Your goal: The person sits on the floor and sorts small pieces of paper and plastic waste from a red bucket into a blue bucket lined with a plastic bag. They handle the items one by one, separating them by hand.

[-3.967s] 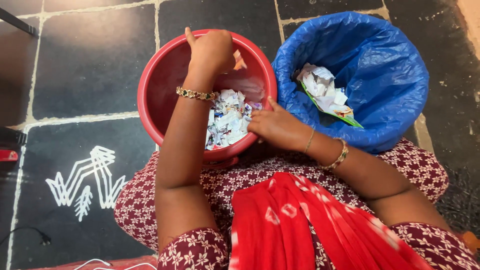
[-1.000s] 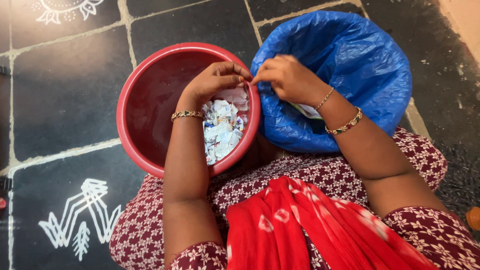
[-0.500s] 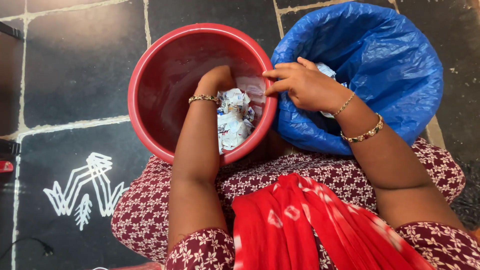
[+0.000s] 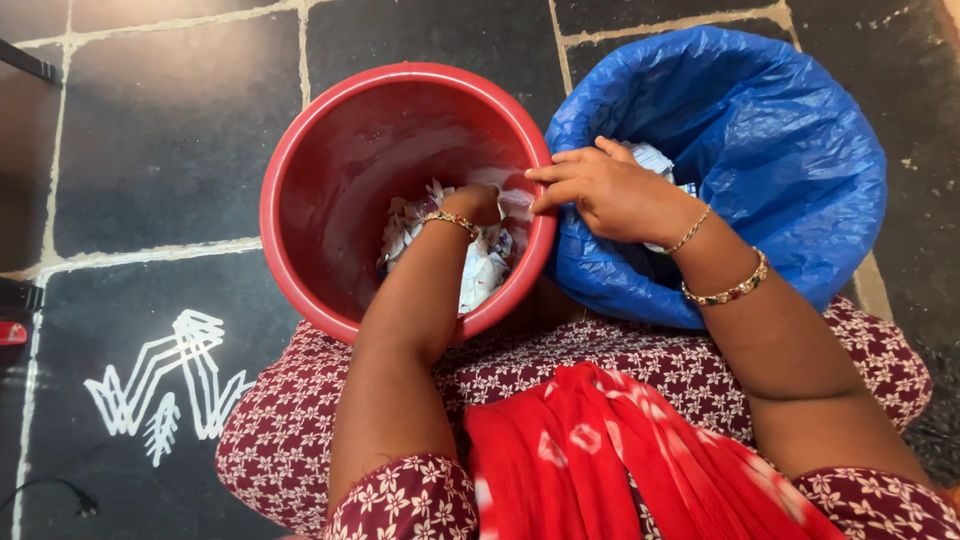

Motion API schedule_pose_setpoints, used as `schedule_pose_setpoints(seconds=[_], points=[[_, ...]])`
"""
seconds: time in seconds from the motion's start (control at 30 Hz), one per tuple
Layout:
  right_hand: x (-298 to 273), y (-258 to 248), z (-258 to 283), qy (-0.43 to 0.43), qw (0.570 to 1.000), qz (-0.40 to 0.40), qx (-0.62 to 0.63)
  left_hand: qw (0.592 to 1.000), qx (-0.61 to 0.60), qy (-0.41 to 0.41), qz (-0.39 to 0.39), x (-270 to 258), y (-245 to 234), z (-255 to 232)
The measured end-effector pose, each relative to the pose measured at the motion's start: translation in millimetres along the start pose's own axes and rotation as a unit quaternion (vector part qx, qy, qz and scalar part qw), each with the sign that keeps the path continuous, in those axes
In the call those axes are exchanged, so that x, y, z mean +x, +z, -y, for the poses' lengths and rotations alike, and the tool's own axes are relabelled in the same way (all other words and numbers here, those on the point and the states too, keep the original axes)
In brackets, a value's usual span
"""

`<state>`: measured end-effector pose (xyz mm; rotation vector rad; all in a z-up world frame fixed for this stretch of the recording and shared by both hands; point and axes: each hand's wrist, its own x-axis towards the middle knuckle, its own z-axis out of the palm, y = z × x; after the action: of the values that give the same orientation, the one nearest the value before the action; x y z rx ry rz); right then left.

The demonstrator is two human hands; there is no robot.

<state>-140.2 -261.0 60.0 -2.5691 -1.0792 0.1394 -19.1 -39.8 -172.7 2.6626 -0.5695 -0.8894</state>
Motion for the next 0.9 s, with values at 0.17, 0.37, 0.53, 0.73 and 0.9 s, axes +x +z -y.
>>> schedule_pose_setpoints(seconds=[0.17,0.37,0.53,0.73,0.9], points=[[0.7,2.2,-1.2,-0.033,0.999,-0.028,-0.008,0.997,0.036,-0.053,0.038,-35.6,10.8,-29.6],[-0.6,3.9,-2.4,-0.034,0.999,-0.027,0.019,0.992,0.074,-0.088,0.054,-39.4,29.9,-40.0],[0.9,5.7,-5.2,-0.062,0.997,-0.048,0.023,0.992,0.047,-0.082,0.086,-22.4,48.8,-21.2],[1.3,4.4,-2.7,-0.059,0.996,-0.044,0.043,0.974,0.110,0.076,0.184,-4.8,75.6,-12.3],[1.1,3.8,-2.7,-0.061,0.996,-0.044,0.048,0.979,0.099,0.058,0.170,-7.6,83.5,-12.8]])
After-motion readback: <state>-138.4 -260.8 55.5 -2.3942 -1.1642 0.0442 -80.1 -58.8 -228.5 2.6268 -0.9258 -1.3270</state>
